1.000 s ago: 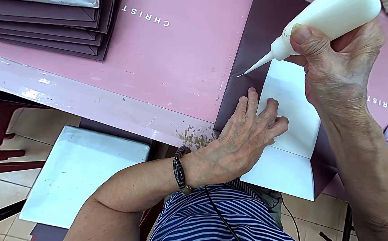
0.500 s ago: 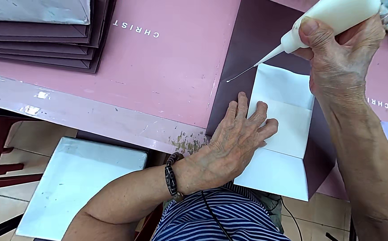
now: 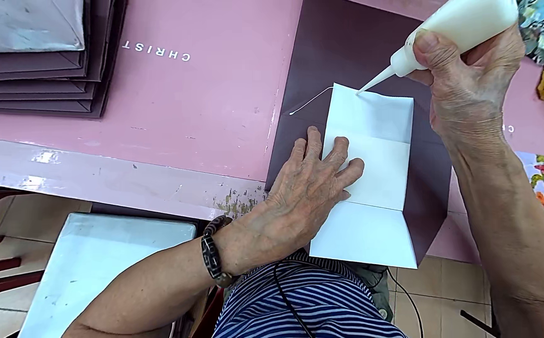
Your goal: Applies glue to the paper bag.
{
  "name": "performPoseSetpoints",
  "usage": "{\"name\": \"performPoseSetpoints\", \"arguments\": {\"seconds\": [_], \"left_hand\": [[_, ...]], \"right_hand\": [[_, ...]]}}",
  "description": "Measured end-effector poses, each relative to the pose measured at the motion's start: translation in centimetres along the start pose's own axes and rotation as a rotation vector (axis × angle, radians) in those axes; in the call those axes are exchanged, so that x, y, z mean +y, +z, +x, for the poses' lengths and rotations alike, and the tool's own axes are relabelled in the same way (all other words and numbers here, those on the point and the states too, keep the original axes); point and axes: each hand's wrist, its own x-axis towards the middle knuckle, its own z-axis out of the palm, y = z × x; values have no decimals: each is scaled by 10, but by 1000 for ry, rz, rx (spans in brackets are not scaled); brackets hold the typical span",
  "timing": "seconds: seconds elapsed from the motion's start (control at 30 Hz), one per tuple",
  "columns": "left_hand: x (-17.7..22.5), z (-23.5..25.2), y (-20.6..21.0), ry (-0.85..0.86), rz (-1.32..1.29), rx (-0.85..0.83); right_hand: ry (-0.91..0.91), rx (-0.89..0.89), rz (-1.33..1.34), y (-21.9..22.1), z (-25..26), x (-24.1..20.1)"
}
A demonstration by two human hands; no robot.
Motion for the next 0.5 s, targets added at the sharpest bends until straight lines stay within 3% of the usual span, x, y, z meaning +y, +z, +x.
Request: {"name": "performPoseSetpoints", "arguments": {"seconds": [0.5], "left_hand": [[-1, 1, -2, 5, 43, -38]], "right_hand": [[-13, 89, -141, -59, -16, 1]]}}
